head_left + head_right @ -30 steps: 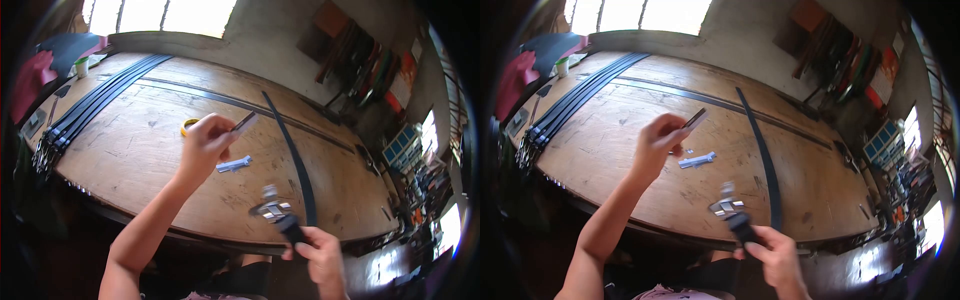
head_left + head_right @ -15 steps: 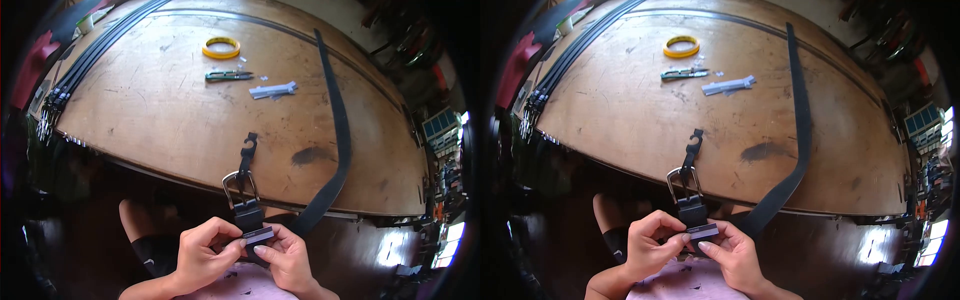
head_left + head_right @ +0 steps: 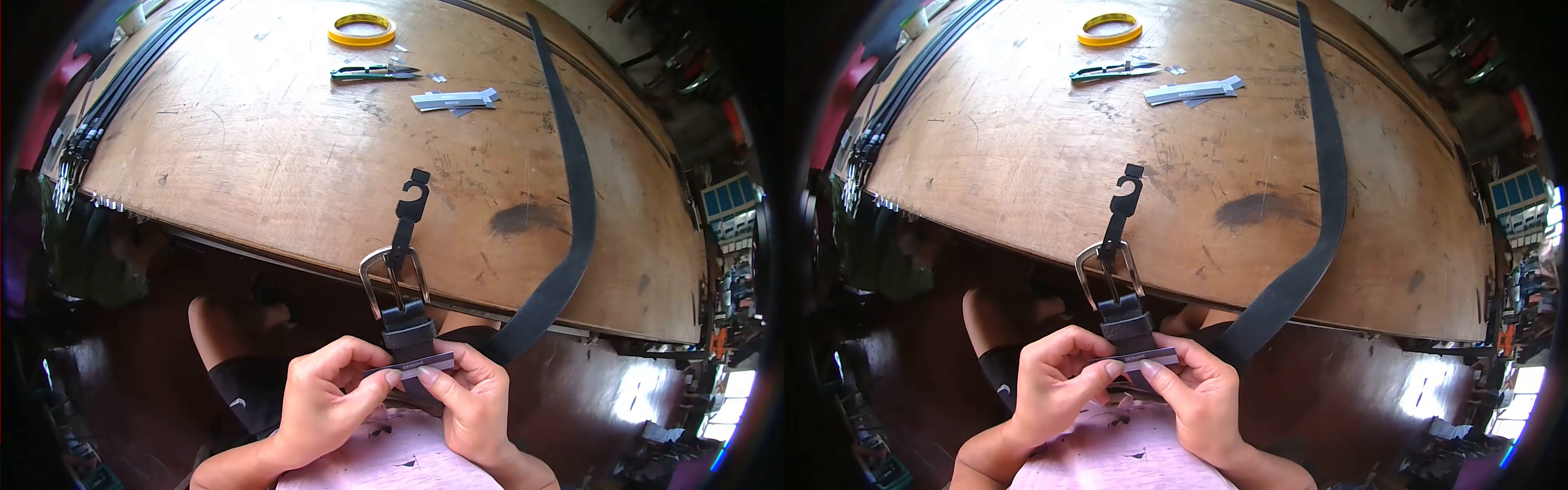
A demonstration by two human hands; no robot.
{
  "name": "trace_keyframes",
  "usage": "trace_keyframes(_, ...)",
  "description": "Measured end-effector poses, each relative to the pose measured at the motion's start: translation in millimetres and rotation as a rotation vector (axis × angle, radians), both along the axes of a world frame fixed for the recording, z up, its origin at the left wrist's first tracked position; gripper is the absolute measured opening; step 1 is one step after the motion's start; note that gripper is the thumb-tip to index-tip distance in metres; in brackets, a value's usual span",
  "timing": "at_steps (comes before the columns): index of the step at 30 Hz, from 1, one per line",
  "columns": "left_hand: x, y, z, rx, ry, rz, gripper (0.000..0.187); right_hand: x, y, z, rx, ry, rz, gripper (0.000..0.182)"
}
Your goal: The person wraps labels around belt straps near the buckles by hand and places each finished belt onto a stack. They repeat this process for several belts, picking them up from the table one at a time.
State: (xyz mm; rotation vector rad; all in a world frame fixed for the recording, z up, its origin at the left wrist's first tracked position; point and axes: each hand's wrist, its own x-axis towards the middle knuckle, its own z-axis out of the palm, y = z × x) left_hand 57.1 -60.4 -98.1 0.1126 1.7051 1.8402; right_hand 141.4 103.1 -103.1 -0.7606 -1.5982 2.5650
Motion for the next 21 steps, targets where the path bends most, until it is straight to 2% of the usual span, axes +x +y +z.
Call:
trace_keyframes(3,0,0,0,0.050,-0.125,0.012,0.012,-1,0,2,-0.006,-0.021,0.000,0.030)
trace_keyframes(5,1,-1,-3,0.040,-0.051,-0.033,0.010,-1,2,4,-0.009,-0.008,0.015,0.031)
trace_keyframes(15,3,2,-5,0.047,-0.056,-0.007,0.011,-2,1,2,-0.055,0.026,0.013,0.031)
trace_keyframes(17,11,8,-20,-0.042,0.283,0.209,0.013,-2,0,3,-0.077,0.009,-0.017,0.031)
trace_keyframes(19,11,2,-22,-0.136,0.368,0.168,0.016,-4,-2,4,-0.056,0.009,-0.026,0.030)
trace_keyframes(21,17,5,-28,0.081,0.056,0.124,0.014,-5,-2,3,-0.033,0.010,-0.032,0.030)
